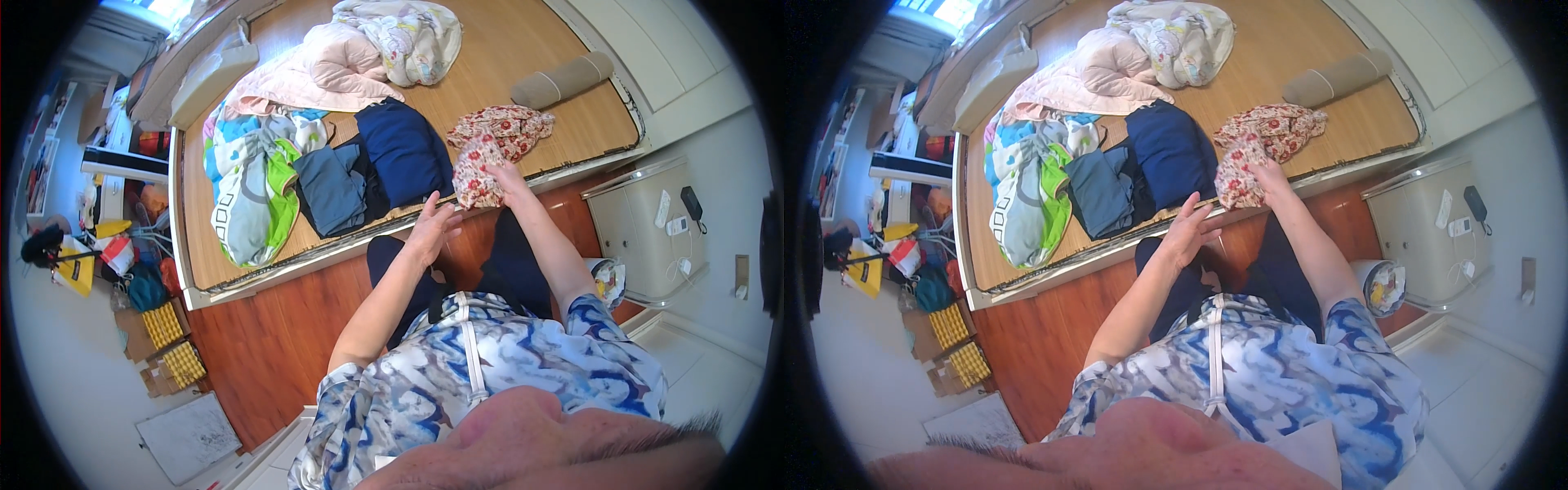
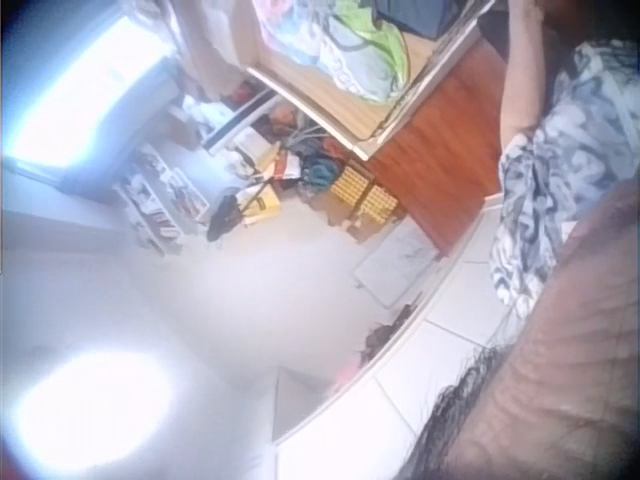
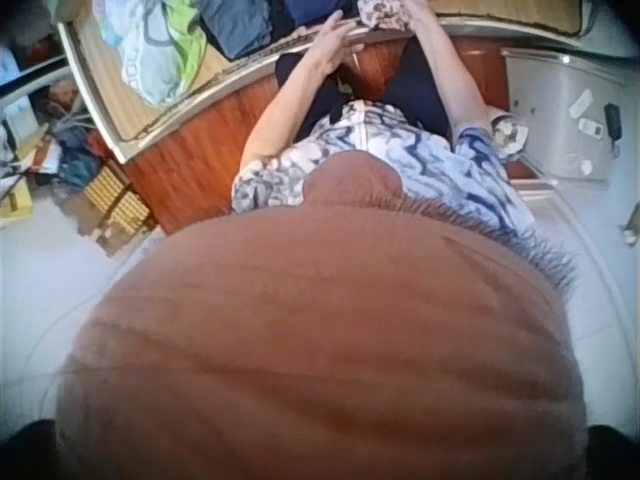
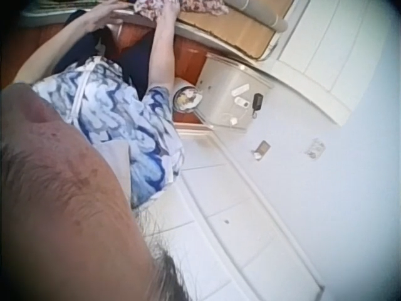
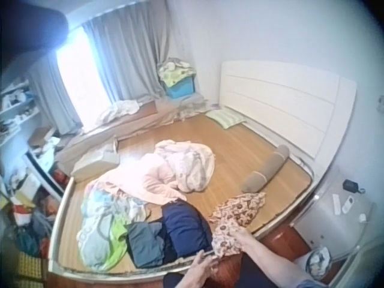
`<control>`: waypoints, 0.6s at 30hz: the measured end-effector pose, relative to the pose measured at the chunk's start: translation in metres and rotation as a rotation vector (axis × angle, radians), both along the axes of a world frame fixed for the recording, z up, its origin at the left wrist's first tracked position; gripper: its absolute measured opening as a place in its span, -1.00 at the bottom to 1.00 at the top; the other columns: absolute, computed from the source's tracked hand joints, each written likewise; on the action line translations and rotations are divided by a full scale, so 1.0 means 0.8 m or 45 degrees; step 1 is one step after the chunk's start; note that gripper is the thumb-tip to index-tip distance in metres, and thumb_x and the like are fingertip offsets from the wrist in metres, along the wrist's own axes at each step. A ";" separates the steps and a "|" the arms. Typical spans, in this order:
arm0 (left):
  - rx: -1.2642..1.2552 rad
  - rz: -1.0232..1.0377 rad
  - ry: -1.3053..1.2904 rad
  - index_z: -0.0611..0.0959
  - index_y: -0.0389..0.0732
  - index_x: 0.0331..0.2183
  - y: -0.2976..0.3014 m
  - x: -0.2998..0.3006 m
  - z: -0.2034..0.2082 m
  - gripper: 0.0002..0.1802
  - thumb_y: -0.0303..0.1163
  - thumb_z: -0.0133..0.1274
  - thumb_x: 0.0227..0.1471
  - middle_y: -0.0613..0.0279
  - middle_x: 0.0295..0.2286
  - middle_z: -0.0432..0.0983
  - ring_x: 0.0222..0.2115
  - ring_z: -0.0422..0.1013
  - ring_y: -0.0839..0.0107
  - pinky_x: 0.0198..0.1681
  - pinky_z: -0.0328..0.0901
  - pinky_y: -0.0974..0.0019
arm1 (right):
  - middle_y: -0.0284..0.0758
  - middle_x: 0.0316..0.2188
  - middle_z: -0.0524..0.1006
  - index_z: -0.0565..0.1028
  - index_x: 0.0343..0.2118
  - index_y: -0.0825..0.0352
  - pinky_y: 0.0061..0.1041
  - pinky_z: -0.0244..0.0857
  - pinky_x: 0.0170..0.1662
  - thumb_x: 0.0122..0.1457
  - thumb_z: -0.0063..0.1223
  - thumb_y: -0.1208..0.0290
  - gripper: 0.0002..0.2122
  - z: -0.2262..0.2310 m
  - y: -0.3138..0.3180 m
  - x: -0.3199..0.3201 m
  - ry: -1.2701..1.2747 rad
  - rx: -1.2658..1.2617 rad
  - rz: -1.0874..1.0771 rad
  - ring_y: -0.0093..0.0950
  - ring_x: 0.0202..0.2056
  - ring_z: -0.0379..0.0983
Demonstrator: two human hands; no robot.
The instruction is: The person folds a floral garment and a white garment with cartoon prints.
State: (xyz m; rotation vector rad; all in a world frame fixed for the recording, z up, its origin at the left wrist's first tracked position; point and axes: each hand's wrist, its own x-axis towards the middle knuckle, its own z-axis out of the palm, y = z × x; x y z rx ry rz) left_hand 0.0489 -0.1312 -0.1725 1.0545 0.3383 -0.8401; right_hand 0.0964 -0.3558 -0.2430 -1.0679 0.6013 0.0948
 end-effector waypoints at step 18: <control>-0.079 -0.080 0.009 0.00 -0.11 0.23 -0.057 0.021 0.008 -0.32 -0.34 -0.09 0.18 -0.02 -0.03 0.38 -0.26 0.51 0.21 -0.26 0.44 0.28 | -0.09 0.10 0.26 0.16 0.19 0.21 -0.27 0.25 0.04 -0.02 0.16 0.36 -0.34 -0.085 -0.112 0.036 0.001 -2.091 0.638 -0.19 0.02 0.32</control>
